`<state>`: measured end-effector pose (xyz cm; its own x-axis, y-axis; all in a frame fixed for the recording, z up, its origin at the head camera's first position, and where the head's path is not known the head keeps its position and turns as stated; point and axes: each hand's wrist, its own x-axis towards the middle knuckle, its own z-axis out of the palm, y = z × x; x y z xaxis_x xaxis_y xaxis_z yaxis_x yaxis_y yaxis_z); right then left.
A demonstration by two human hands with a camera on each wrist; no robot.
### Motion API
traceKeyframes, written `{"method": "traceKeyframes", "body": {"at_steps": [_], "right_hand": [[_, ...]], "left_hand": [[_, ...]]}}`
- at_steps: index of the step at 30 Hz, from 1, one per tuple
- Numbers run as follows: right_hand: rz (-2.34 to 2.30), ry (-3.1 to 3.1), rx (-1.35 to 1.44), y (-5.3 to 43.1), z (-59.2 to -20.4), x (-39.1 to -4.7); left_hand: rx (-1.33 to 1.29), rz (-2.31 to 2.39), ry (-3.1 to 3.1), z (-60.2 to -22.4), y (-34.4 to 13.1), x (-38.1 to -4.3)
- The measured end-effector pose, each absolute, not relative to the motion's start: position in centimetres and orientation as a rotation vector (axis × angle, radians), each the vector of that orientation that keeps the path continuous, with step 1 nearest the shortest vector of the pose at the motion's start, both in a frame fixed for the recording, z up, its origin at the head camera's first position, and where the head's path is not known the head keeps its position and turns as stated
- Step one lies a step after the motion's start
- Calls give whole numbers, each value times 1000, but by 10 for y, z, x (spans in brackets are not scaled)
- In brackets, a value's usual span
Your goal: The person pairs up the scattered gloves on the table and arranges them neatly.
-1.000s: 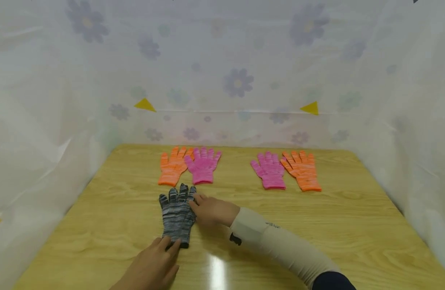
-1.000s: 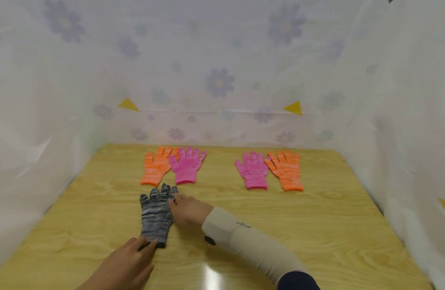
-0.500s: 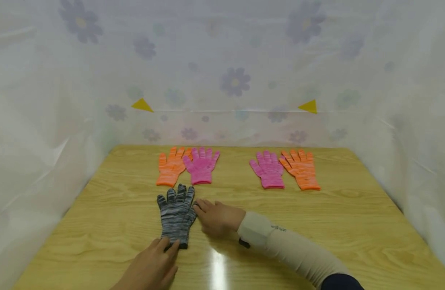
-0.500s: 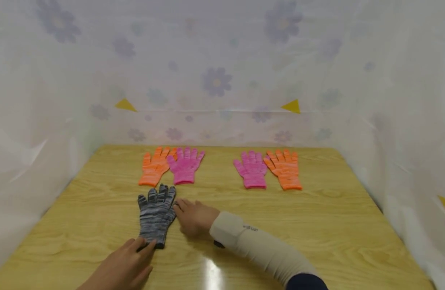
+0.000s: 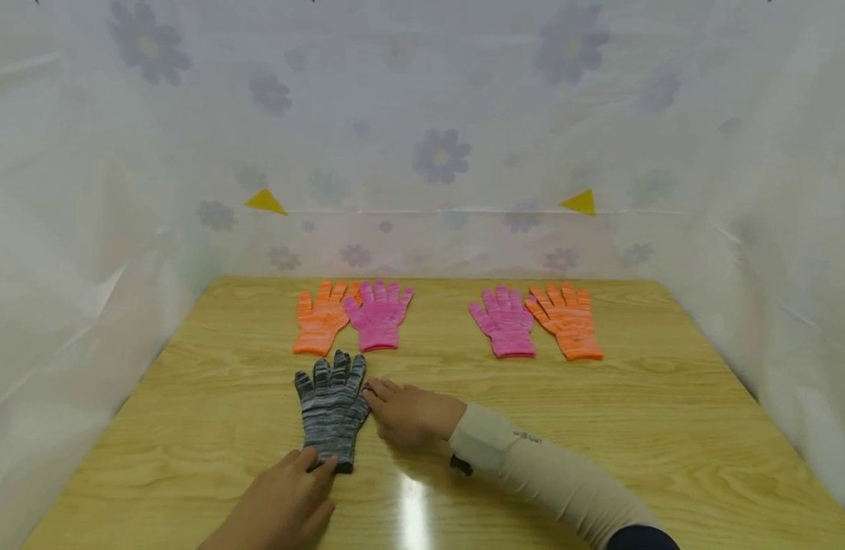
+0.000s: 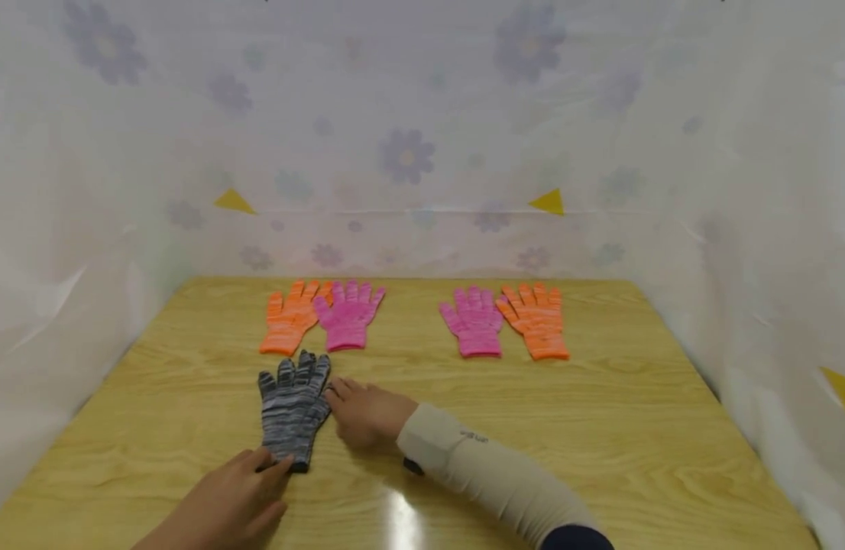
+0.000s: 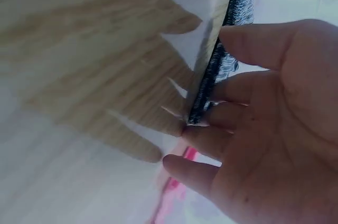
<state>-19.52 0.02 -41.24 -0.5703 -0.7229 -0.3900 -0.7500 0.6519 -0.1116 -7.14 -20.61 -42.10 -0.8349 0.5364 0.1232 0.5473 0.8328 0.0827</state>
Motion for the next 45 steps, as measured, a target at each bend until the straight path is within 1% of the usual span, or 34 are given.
{"method": "traceKeyframes", "body": {"at_steps": [8, 15, 18, 21, 28, 31, 38, 45], "right_hand": [[-202, 2527, -1405, 22, -410, -200], [-227, 2592, -1505, 60, -401, -195], [-265, 2606, -1501, 84, -397, -192], [-357, 2639, -1470, 109, -392, -188], [-516, 2758, -1373, 157, -394, -178], [-525, 2771, -1336, 172, -398, -171], [-492, 2765, -1278, 191, -405, -156], [-513, 2807, -1256, 197, -402, -146]], "left_hand": [[-851, -238, -2851, -422, -206, -76], [-931, -309, -2768, -422, -212, -83], [-957, -344, -2855, -415, -216, -88], [-928, -366, -2959, -406, -218, -93], [-720, -349, -2947, -390, -223, -109], [-694, -356, -2896, -390, -226, -116], [-653, -447, -2812, -381, -239, -145], [-518, -537, -2913, -366, -253, -191]]}}
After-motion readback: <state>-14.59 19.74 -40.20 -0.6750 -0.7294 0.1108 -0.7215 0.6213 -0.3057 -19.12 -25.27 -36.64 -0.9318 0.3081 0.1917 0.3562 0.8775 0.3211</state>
